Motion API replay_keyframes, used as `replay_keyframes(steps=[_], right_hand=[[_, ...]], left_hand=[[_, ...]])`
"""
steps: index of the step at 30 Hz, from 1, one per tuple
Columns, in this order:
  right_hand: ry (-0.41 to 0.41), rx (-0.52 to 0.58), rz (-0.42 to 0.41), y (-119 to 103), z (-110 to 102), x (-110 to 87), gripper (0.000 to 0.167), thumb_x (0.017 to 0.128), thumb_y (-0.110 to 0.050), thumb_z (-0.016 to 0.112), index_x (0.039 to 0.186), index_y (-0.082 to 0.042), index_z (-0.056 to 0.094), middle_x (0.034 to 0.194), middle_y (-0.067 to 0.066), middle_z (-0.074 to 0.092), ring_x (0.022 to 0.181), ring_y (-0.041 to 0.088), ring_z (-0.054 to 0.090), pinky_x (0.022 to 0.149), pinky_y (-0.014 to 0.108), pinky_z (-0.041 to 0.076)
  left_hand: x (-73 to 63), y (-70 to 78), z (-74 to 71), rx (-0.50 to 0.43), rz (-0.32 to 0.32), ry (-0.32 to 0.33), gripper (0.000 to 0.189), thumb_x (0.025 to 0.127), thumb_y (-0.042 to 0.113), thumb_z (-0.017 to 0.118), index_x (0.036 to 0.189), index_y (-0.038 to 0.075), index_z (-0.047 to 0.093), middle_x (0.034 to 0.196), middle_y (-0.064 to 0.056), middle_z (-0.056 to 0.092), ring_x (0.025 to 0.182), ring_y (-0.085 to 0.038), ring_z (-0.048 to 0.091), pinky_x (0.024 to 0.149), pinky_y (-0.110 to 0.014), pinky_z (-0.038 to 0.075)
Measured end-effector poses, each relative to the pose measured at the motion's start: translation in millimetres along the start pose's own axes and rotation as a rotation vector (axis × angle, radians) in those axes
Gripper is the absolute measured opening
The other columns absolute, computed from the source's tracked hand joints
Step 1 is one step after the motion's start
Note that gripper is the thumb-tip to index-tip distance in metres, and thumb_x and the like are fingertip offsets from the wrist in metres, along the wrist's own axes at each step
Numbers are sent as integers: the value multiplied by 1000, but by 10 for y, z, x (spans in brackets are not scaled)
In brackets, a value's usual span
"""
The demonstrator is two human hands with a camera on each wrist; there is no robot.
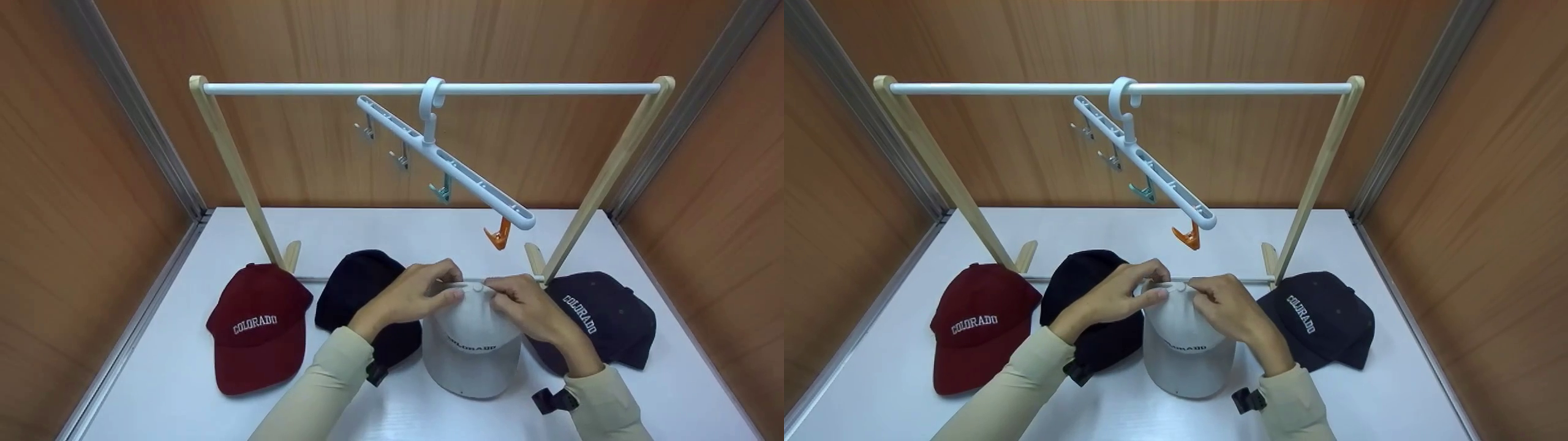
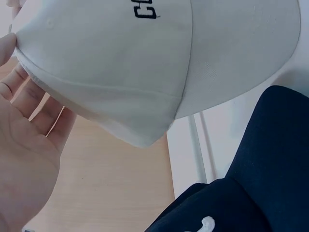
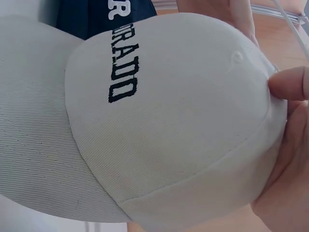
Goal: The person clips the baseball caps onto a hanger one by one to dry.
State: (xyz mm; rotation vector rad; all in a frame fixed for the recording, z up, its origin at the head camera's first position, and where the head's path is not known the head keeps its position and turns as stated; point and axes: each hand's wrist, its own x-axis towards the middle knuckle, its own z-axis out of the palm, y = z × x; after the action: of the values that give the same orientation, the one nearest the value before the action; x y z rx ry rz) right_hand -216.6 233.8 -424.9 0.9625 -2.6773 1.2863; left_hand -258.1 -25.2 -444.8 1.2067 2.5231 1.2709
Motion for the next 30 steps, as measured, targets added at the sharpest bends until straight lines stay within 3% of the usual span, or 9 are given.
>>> replay_keyframes(steps=[6, 17, 30], right_hand=[[12, -43, 4, 1, -23, -28, 25, 94, 0, 54, 80, -18, 65, 70, -12, 49, 63, 6, 49, 60, 25, 44], [63, -146, -9, 8, -38, -74, 25, 91, 1, 57, 92, -15, 76, 71, -13, 53, 64, 5, 49, 57, 25, 43], [144, -162, 21, 44, -20, -112, 21, 92, 1, 63, 91, -17, 73, 71, -13, 56, 64, 7, 53, 58, 26, 46]], left_hand=[[1, 22, 13, -55, 6, 7, 29, 106, 43, 64, 120, 17, 64, 108, 3, 75, 99, -8, 66, 97, -33, 54], [-23, 54, 46, -174, -15, 34, 25, 104, 38, 69, 123, 23, 65, 97, 8, 66, 94, -9, 61, 90, -30, 55], [-6, 133, 98, -268, -38, 98, 19, 105, 28, 70, 123, 21, 67, 120, 5, 74, 101, -11, 68, 90, -31, 59]])
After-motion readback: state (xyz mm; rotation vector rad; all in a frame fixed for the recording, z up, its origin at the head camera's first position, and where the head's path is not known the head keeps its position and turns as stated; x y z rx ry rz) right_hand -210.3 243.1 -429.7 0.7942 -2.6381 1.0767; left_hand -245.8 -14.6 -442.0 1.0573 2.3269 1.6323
